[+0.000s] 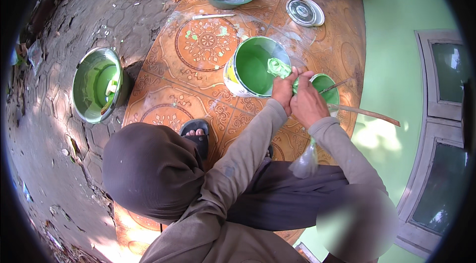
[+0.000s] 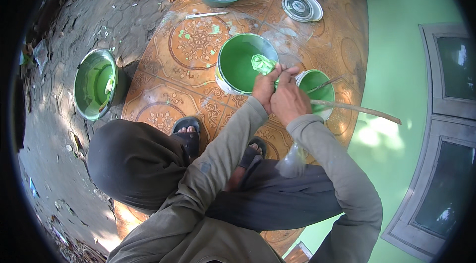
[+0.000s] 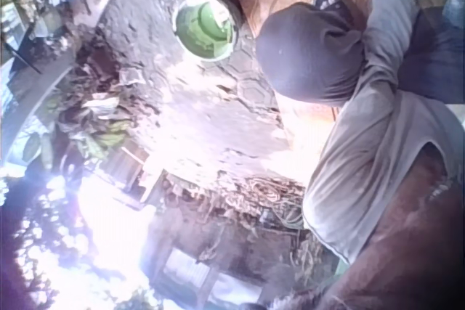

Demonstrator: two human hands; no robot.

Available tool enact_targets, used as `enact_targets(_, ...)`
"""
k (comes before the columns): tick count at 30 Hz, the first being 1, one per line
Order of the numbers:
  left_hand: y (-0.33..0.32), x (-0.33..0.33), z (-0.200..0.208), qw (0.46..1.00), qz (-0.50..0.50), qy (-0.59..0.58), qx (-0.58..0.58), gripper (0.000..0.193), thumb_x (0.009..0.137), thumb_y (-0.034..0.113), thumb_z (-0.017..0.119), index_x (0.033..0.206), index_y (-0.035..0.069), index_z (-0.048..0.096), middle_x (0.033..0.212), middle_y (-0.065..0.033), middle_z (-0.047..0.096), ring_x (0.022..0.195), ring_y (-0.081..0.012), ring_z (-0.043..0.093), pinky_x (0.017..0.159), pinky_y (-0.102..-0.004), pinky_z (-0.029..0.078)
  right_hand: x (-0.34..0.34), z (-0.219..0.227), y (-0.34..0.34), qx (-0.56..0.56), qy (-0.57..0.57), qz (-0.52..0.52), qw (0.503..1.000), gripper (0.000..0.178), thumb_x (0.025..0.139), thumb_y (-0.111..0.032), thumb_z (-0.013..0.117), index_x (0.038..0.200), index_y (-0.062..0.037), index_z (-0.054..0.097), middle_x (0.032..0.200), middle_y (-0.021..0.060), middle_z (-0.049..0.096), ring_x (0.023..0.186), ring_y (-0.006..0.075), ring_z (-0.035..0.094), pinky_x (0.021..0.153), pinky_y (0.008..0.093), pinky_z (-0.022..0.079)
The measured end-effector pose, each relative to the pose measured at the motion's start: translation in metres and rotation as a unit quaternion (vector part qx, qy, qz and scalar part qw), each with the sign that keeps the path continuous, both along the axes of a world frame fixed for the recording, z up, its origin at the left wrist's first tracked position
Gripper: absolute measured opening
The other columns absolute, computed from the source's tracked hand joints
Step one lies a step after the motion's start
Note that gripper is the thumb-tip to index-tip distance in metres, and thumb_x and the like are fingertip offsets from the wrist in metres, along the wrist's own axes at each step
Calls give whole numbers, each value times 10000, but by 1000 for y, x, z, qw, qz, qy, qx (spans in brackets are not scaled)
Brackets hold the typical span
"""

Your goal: The person sits on a tiled floor and stirs green paint in a bucket using a wooden stick. They then pick up a green cloth, dip it into the paint, and squeeze it to mix the paint into the fabric.

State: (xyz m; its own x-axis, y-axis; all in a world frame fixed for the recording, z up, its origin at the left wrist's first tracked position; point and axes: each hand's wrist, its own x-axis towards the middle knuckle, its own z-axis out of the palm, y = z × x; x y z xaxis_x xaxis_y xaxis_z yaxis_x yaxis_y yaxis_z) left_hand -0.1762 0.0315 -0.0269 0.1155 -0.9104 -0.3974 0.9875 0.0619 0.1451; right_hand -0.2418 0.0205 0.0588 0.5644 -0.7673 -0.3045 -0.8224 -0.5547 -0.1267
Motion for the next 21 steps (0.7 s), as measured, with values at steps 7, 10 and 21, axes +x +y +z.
enact_targets(7,-1,1,0,999,-42,8,6,193,979,182,497,993,-10,504,997,-199,677,928,-284,655,810,-412,543,-23,-1,2,-2,20,120,993,256,856,-97,490,1076,29,455,705,272,604,647,461,592,594,540,456)
enact_targets(10,-1,-1,0,999,-33,-40,-5,190,970,170,516,1009,-16,508,983,-197,677,911,-275,658,808,-405,542,-29,8,4,13,-4,106,994,224,863,-123,498,1035,17,467,697,271,594,649,446,591,587,530,450)
enact_targets(21,-5,-26,-3,972,18,-234,4,393,946,192,543,1249,-56,505,1199,-177,597,1086,-243,584,946,-350,460,-11,0,-27,315,-222,-215,897,887,891,-705,363,1216,106,520,1154,181,579,1041,237,529,921,318,397)
